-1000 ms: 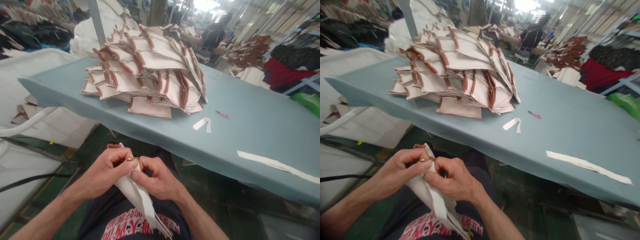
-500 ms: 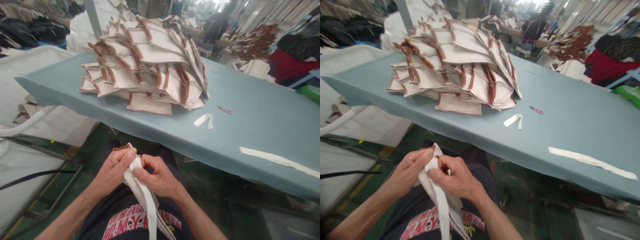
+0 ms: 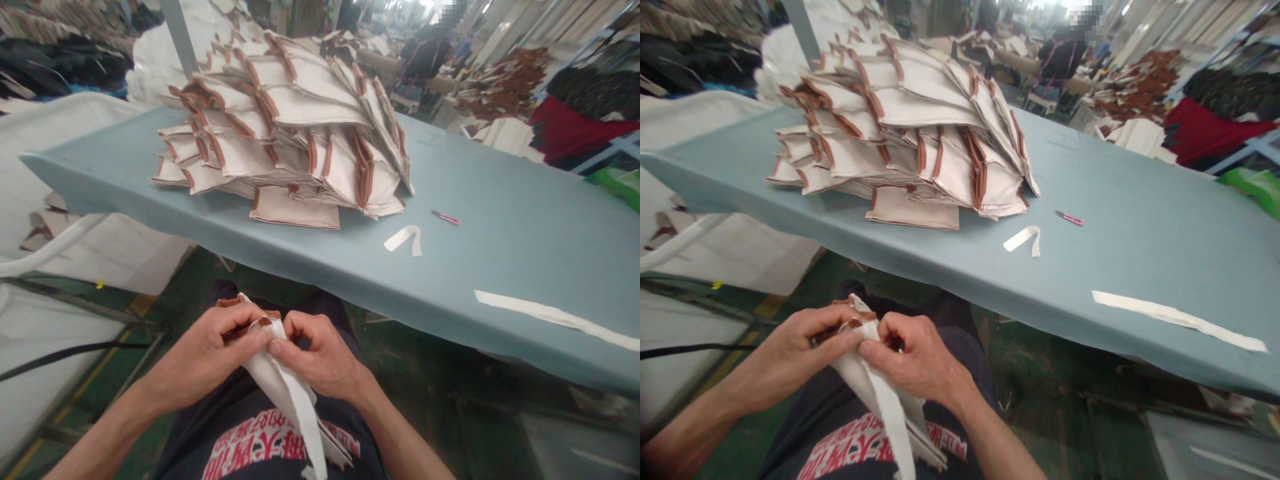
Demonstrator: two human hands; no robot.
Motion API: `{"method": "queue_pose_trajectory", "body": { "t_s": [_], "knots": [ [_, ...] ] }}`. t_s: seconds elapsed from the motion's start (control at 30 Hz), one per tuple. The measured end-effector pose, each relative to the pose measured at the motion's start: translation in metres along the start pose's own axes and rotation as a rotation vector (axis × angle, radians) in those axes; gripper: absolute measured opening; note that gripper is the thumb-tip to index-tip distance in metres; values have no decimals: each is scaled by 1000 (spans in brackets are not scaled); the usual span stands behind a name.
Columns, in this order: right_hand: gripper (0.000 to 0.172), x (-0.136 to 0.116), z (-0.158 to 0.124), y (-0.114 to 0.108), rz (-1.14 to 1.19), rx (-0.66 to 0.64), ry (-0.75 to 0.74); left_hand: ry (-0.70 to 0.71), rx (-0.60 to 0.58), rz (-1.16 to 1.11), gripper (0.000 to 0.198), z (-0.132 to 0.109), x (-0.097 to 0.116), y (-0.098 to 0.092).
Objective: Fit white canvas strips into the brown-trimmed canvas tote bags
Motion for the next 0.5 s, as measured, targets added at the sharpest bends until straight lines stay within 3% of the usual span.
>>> {"method": "queue_pose_trajectory", "body": {
  "t_s": [0.1,0.17,0.27,0.4,0.5],
  "knots": [
    [35,1,0,-3,9,6,26,24,29,-10,26,1,0,-1],
    [33,-1,0,-8,-2,98,1,35,25,-7,25,3,2,-3],
    [40,-13,1,-20,-90,279,-239,34,-46,24,28,6,9,-8],
    [51,-36,7,-31,-243,162,-600,76,-150,75,31,13,20,-15],
    [47,-45,16,-37,-372,88,-655,138,-188,133,33,17,28,-17]
  ]
}}
Point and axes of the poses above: each hand's wrist, its own z-axis towards the middle knuckle, its own y-axis out of the palm, x = y × z, the point moved 1 cm from there along z, towards the middle knuckle, and after that the axes turned 13 degrees about y, right-handed, at the moved point
